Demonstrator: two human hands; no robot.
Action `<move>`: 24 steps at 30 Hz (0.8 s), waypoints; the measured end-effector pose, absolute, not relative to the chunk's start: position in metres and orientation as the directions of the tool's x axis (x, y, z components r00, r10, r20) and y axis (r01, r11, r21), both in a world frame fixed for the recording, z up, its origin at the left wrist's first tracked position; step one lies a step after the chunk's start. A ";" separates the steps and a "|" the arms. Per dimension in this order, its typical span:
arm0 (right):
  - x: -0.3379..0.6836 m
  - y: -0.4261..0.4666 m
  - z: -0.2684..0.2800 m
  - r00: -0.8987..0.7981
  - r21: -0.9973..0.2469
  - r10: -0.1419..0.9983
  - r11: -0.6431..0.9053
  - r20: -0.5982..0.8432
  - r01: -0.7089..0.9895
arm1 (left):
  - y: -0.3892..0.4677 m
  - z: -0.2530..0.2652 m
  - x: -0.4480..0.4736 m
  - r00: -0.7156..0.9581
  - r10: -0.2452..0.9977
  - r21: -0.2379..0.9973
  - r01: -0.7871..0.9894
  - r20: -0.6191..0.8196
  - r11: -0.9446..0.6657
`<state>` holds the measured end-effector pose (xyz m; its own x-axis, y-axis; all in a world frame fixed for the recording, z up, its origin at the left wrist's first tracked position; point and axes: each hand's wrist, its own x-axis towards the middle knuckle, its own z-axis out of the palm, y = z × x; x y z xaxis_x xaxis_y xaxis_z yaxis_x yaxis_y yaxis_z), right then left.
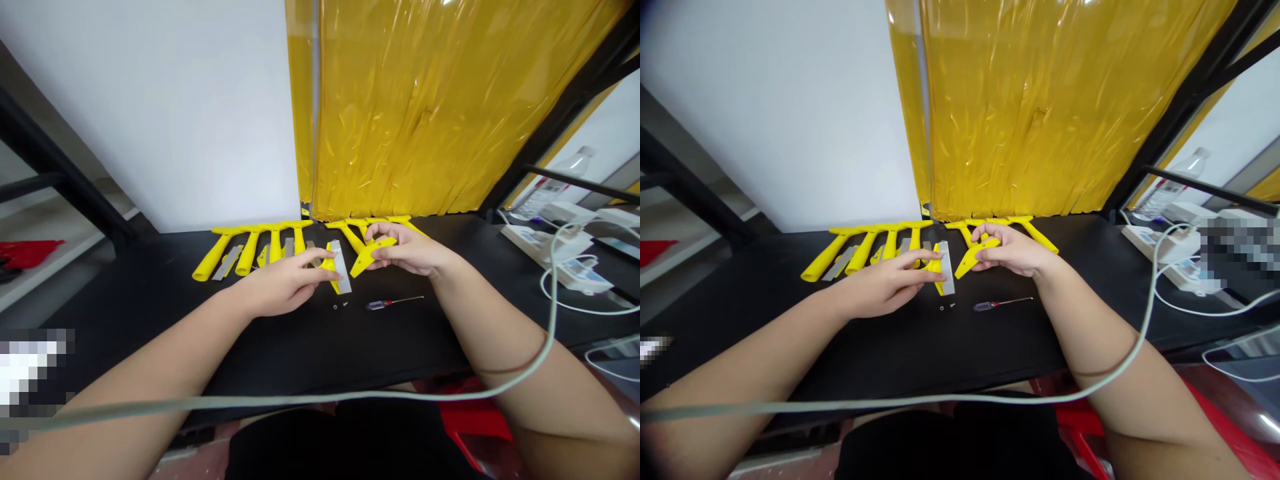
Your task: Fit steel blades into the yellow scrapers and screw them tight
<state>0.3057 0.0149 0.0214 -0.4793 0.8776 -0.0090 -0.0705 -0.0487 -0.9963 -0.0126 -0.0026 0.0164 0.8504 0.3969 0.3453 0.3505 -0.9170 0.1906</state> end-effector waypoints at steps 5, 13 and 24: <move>0.298 0.013 0.024 -0.409 -0.994 0.912 -0.069 -0.031 -0.079 | -0.004 0.015 -0.012 0.856 0.392 0.176 0.351 0.339 -0.920; 0.274 0.008 0.009 -0.466 -0.996 0.885 -0.037 0.008 -0.086 | -0.008 0.015 -0.008 0.867 0.380 0.143 0.353 0.322 -0.925; 0.264 0.008 0.004 -0.410 -0.993 0.909 -0.105 -0.076 -0.049 | -0.008 0.015 -0.008 0.870 0.362 0.105 0.348 0.334 -0.932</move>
<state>0.2637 0.0083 0.0037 -0.4103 0.9088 -0.0759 -0.0486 -0.1049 -0.9933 -0.0079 -0.0084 0.0149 0.8703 0.3624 0.3336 0.3475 -0.9317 0.1055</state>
